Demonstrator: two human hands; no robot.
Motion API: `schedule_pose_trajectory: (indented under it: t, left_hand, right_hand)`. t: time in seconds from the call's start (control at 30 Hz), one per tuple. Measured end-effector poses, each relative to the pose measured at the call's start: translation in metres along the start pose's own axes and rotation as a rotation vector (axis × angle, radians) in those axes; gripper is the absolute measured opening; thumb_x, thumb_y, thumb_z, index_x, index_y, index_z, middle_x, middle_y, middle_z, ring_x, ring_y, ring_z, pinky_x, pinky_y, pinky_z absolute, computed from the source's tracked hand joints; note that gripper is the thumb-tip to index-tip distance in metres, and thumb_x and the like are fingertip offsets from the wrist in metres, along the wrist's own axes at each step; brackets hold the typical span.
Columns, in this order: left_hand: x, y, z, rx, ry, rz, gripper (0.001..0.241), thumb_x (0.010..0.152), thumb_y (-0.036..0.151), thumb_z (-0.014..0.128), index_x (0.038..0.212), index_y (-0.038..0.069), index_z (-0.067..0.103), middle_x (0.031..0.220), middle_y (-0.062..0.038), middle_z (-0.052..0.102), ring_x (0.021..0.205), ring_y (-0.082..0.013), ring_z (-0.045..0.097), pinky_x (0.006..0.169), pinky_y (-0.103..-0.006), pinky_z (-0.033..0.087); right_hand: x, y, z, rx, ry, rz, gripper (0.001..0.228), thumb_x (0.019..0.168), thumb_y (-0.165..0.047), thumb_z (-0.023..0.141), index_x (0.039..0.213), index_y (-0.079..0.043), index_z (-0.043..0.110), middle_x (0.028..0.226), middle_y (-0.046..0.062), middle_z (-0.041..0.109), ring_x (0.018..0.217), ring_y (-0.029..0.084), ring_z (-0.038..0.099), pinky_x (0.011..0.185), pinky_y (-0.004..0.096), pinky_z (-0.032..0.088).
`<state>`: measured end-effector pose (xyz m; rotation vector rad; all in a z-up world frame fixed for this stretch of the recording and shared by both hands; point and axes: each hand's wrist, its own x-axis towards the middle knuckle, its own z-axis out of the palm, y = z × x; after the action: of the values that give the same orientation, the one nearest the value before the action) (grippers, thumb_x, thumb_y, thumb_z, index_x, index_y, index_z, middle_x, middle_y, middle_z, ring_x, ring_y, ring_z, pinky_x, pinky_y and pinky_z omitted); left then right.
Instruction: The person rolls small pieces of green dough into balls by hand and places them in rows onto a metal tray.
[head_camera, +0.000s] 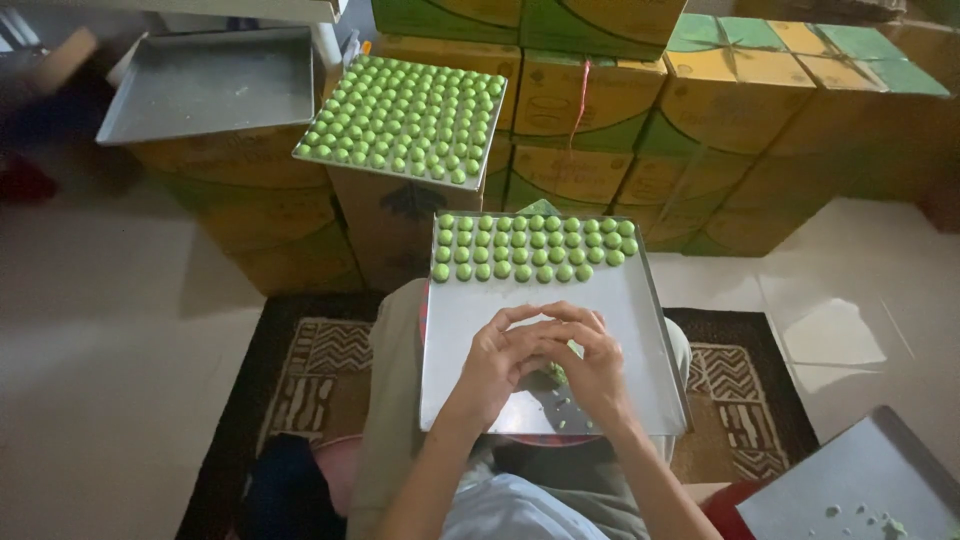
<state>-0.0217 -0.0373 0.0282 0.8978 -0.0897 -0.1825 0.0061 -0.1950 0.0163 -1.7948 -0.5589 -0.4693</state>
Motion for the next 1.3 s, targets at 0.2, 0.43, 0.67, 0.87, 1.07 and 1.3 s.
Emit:
schedule_pose_trajectory:
  t: [0.2, 0.43, 0.67, 0.87, 1.07, 1.3]
  left_hand:
    - [-0.001, -0.001, 0.002, 0.071, 0.083, 0.010, 0.043, 0.095, -0.004, 0.061, 0.137, 0.000, 0.053, 0.121, -0.026, 0.071, 0.101, -0.0307, 0.075, 0.092, -0.0418, 0.061]
    - [0.006, -0.005, -0.004, 0.054, 0.188, 0.021, 0.031, 0.095, -0.004, 0.061, 0.126, 0.000, 0.060, 0.110, -0.022, 0.074, 0.099, -0.0285, 0.076, 0.091, -0.0383, 0.062]
    - [0.010, -0.007, -0.006, 0.009, 0.253, 0.044, 0.019, 0.101, 0.005, 0.058, 0.117, -0.002, 0.065, 0.108, -0.025, 0.073, 0.099, -0.0342, 0.075, 0.089, -0.0446, 0.064]
    - [0.000, 0.003, 0.010, 0.045, 0.152, -0.036, 0.032, 0.106, 0.015, 0.052, 0.133, 0.000, 0.061, 0.113, -0.022, 0.073, 0.099, -0.0307, 0.076, 0.086, -0.0410, 0.064]
    - [-0.005, 0.008, 0.018, -0.027, 0.054, -0.030, 0.044, 0.107, 0.022, 0.048, 0.140, -0.004, 0.056, 0.107, -0.019, 0.071, 0.099, -0.0275, 0.073, 0.092, -0.0421, 0.061]
    - [0.016, -0.027, -0.012, -0.003, 0.103, -0.009, 0.028, 0.108, 0.020, 0.049, 0.119, 0.002, 0.068, 0.086, -0.009, 0.069, 0.079, -0.0179, 0.070, 0.078, -0.0353, 0.059]
  right_hand:
    - [-0.005, -0.002, -0.003, -0.008, 0.024, 0.030, 0.012, 0.083, -0.008, 0.081, 0.094, -0.012, 0.082, 0.108, 0.011, 0.077, 0.099, 0.026, 0.069, 0.089, 0.041, 0.053]
    - [-0.004, -0.018, -0.011, -0.105, 0.052, 0.060, 0.008, 0.092, -0.011, 0.074, 0.094, -0.014, 0.081, 0.106, 0.009, 0.077, 0.106, 0.026, 0.070, 0.093, 0.038, 0.050]
    - [-0.008, -0.002, -0.009, -0.108, 0.062, 0.033, 0.018, 0.084, -0.007, 0.080, 0.101, -0.012, 0.081, 0.105, 0.011, 0.078, 0.103, 0.029, 0.071, 0.090, 0.041, 0.052]
    - [-0.006, 0.001, 0.005, -0.226, 0.064, -0.203, 0.028, 0.081, -0.016, 0.084, 0.109, -0.015, 0.080, 0.122, 0.011, 0.074, 0.107, 0.032, 0.067, 0.095, 0.043, 0.050]
    - [-0.002, 0.005, 0.006, -0.268, 0.088, -0.254, 0.019, 0.083, -0.016, 0.081, 0.102, -0.016, 0.083, 0.121, 0.009, 0.074, 0.108, 0.031, 0.065, 0.095, 0.042, 0.051]
    - [-0.006, 0.004, 0.009, -0.339, 0.046, -0.306, 0.031, 0.089, -0.024, 0.076, 0.117, -0.012, 0.077, 0.130, 0.011, 0.071, 0.112, 0.034, 0.064, 0.095, 0.044, 0.051]
